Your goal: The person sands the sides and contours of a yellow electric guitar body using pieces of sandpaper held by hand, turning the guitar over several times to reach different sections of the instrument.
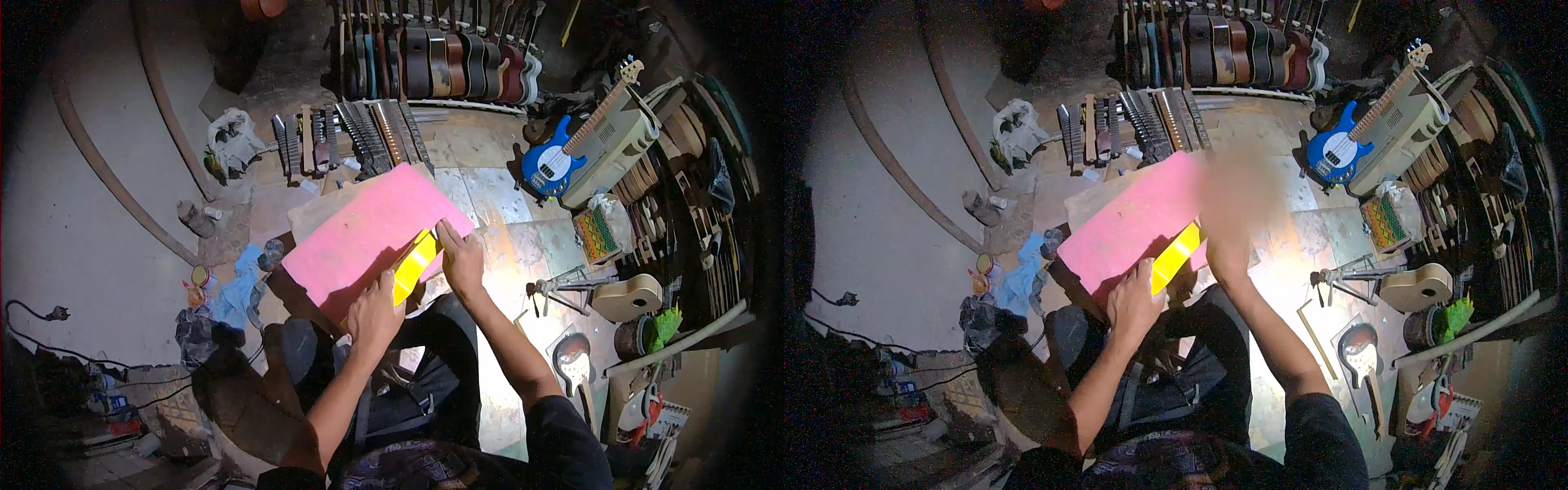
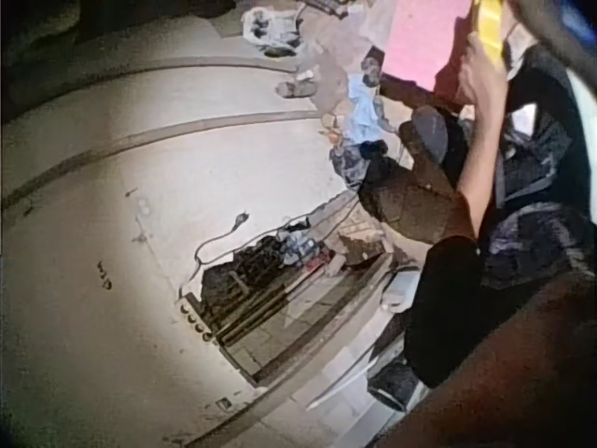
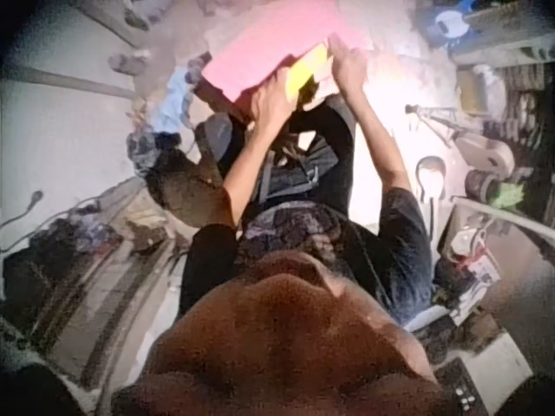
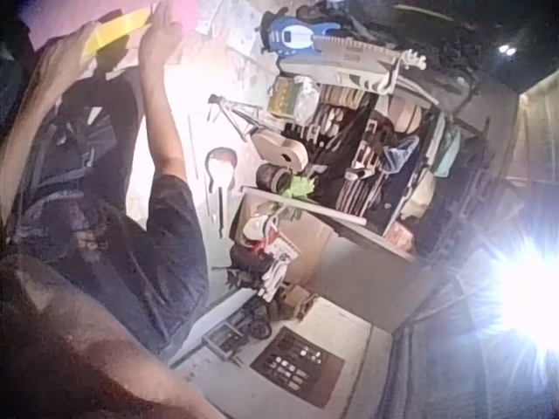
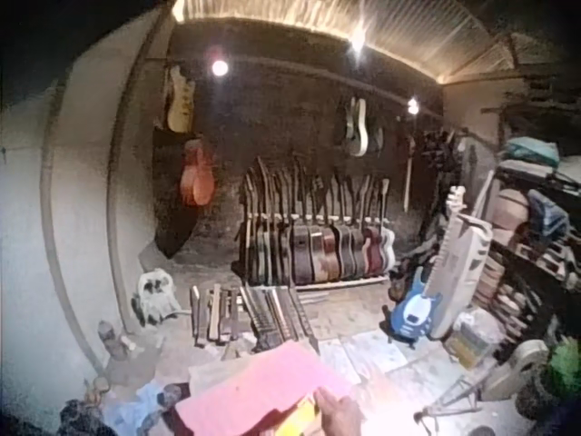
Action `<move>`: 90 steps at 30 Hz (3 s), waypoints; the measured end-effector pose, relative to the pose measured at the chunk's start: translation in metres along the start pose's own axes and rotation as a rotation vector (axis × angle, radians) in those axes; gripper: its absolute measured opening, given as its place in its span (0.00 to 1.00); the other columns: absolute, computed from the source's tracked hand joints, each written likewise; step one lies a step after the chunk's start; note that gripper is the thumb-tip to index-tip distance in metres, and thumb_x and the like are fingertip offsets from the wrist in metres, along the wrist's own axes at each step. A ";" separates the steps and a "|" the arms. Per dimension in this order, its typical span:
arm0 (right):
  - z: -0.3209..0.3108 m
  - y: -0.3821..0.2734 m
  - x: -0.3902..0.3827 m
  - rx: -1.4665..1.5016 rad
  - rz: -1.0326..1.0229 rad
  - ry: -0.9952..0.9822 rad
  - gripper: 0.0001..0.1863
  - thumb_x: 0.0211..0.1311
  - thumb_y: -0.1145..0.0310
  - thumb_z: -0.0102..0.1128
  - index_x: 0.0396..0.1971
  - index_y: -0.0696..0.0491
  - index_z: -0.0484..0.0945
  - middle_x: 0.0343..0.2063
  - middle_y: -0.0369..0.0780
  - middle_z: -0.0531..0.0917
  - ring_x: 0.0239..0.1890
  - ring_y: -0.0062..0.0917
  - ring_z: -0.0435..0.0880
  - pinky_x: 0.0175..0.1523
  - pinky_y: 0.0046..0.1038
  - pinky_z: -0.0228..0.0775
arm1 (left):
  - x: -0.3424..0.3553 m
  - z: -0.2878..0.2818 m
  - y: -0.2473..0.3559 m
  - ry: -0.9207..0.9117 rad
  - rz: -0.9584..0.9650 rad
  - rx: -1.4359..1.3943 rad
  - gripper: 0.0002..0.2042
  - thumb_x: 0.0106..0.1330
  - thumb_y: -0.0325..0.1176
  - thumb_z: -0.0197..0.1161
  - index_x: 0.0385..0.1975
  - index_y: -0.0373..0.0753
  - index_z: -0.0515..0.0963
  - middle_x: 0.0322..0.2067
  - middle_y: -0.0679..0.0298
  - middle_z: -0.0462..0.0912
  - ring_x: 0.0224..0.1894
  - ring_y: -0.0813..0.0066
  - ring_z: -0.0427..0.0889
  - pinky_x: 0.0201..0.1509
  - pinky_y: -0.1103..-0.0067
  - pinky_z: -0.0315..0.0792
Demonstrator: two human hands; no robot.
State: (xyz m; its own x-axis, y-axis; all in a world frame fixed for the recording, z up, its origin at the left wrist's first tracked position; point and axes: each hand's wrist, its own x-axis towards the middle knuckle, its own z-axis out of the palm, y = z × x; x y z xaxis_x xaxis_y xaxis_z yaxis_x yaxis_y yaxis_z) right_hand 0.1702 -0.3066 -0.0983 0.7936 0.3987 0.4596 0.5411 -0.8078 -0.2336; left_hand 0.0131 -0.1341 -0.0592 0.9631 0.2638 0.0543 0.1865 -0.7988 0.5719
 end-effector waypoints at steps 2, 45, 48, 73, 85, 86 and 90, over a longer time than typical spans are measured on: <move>0.013 -0.004 -0.028 0.064 -0.089 0.002 0.26 0.57 0.78 0.62 0.58 0.48 0.84 0.55 0.41 0.87 0.35 0.42 0.85 0.39 0.40 0.77 | -0.006 0.005 -0.005 0.003 -0.005 0.004 0.26 0.61 0.35 0.71 0.58 0.39 0.72 0.44 0.48 0.85 0.46 0.46 0.86 0.48 0.55 0.79; -0.001 -0.041 -0.051 0.080 -0.244 -0.080 0.32 0.59 0.77 0.56 0.66 0.44 0.77 0.64 0.35 0.81 0.32 0.31 0.76 0.38 0.35 0.69 | 0.002 -0.006 -0.002 0.031 -0.012 0.042 0.24 0.62 0.36 0.69 0.57 0.39 0.72 0.40 0.46 0.86 0.42 0.43 0.86 0.45 0.54 0.79; 0.011 0.004 -0.012 0.078 -0.148 0.014 0.31 0.60 0.76 0.56 0.66 0.45 0.77 0.64 0.35 0.82 0.30 0.34 0.77 0.37 0.36 0.69 | 0.000 -0.004 0.004 0.039 0.019 0.031 0.24 0.62 0.36 0.69 0.57 0.39 0.72 0.39 0.45 0.86 0.42 0.43 0.86 0.45 0.53 0.79; 0.020 0.011 -0.012 0.132 -0.021 0.040 0.31 0.59 0.76 0.58 0.65 0.44 0.78 0.64 0.34 0.81 0.32 0.35 0.80 0.38 0.39 0.69 | 0.000 0.001 0.004 0.078 0.050 0.094 0.22 0.62 0.34 0.69 0.55 0.39 0.73 0.38 0.50 0.86 0.41 0.49 0.87 0.43 0.58 0.81; -0.001 -0.040 -0.046 0.000 -0.161 -0.060 0.33 0.57 0.79 0.57 0.65 0.43 0.78 0.63 0.37 0.82 0.32 0.34 0.80 0.39 0.37 0.70 | 0.002 -0.003 -0.001 0.064 0.004 0.085 0.23 0.61 0.35 0.70 0.55 0.40 0.73 0.39 0.50 0.87 0.41 0.48 0.87 0.43 0.58 0.80; 0.009 -0.024 -0.043 0.016 -0.196 -0.029 0.34 0.56 0.80 0.57 0.65 0.43 0.79 0.63 0.37 0.82 0.32 0.33 0.81 0.38 0.39 0.70 | 0.003 -0.005 -0.001 0.055 0.002 0.066 0.23 0.62 0.35 0.69 0.56 0.40 0.73 0.40 0.49 0.87 0.42 0.47 0.87 0.44 0.56 0.80; 0.025 -0.001 -0.014 0.147 0.129 0.081 0.32 0.57 0.81 0.56 0.64 0.46 0.79 0.63 0.39 0.82 0.31 0.40 0.81 0.38 0.39 0.73 | 0.002 -0.001 0.000 0.011 -0.013 0.041 0.24 0.62 0.35 0.67 0.58 0.40 0.72 0.42 0.46 0.87 0.44 0.43 0.86 0.46 0.54 0.79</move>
State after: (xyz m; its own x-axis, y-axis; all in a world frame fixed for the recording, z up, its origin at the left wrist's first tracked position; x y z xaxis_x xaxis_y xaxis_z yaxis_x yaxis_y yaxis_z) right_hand 0.1655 -0.3001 -0.1256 0.8370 0.2554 0.4839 0.4764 -0.7753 -0.4148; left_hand 0.0146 -0.1325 -0.0582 0.9583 0.2802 0.0563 0.2071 -0.8167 0.5386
